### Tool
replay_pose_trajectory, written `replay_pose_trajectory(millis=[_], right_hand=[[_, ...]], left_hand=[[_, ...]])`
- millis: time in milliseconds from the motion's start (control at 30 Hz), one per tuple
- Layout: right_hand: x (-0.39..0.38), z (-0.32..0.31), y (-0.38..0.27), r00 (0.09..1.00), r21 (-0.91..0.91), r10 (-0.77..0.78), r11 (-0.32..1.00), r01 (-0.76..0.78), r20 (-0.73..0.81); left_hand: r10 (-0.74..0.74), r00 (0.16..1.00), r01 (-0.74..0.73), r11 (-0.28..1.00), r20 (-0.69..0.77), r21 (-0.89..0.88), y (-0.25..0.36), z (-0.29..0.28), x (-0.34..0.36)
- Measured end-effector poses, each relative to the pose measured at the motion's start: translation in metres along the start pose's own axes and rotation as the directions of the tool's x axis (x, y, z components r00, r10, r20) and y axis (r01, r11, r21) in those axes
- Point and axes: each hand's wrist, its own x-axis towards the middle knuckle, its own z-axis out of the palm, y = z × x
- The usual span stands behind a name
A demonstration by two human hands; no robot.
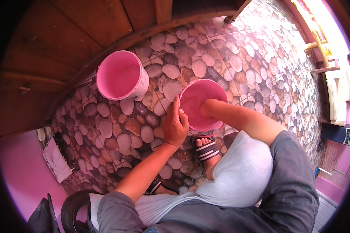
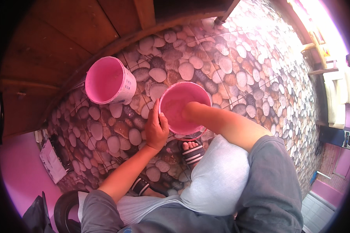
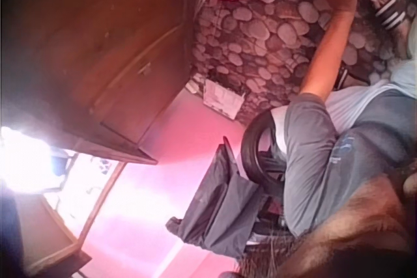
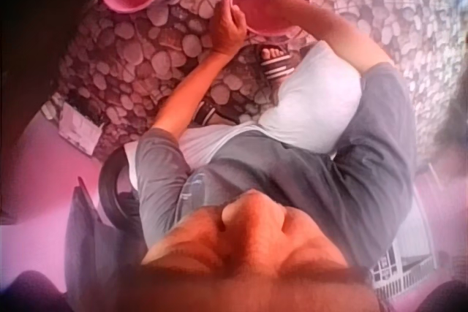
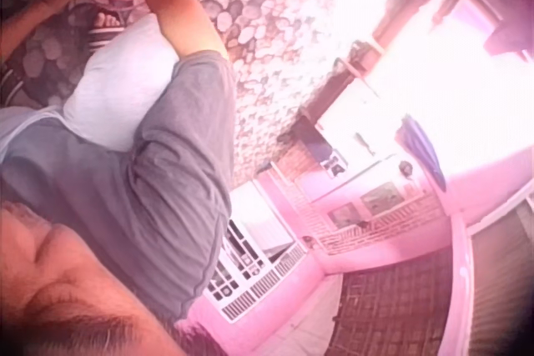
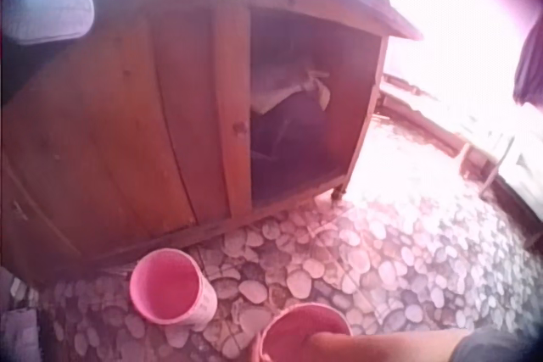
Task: The person mixes liquid from a black bag and a small green bag into a pink bucket, adds more liquid, and then uses a scraper to stir the mixture inside the bucket.
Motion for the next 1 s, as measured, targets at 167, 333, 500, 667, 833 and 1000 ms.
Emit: replay_pose_trajectory(millis=[167,333,500,667,833,1000], right_hand=[[-0.013,-0.018,0.004,0.99,0.079,-0.079,0.993,0.088,-0.113],[-0.04,-0.02,-0.017,0.972,0.097,0.16,0.985,-0.146,-0.171],[-0.073,-0.022,-0.019,0.838,0.043,0.166,0.985,-0.168,-0.52],[-0.07,-0.026,-0.038,0.811,-0.094,0.161,0.962,-0.256,-0.562],[-0.08,-0.016,-0.044,0.847,-0.203,0.091,0.952,-0.227,-0.524],[-0.08,-0.011,-0.047,0.683,-0.089,0.072,0.976,-0.197,-0.727]], left_hand=[[-0.05,0.997,0.051,0.998,0.057,-0.027,-0.001,-0.006,0.001],[-0.031,0.998,0.033,0.999,0.053,-0.04,0.003,-0.003,-0.001],[-0.046,0.998,0.043,0.997,-0.036,-0.069,0.006,-0.008,-0.022],[-0.241,0.956,0.267,0.951,0.17,-0.156,0.009,-0.036,-0.051],[0.185,0.979,-0.178,0.981,0.085,-0.078,-0.018,-0.025,0.047],[0.128,0.875,0.035,0.945,0.467,-0.325,-0.019,0.002,0.08]])
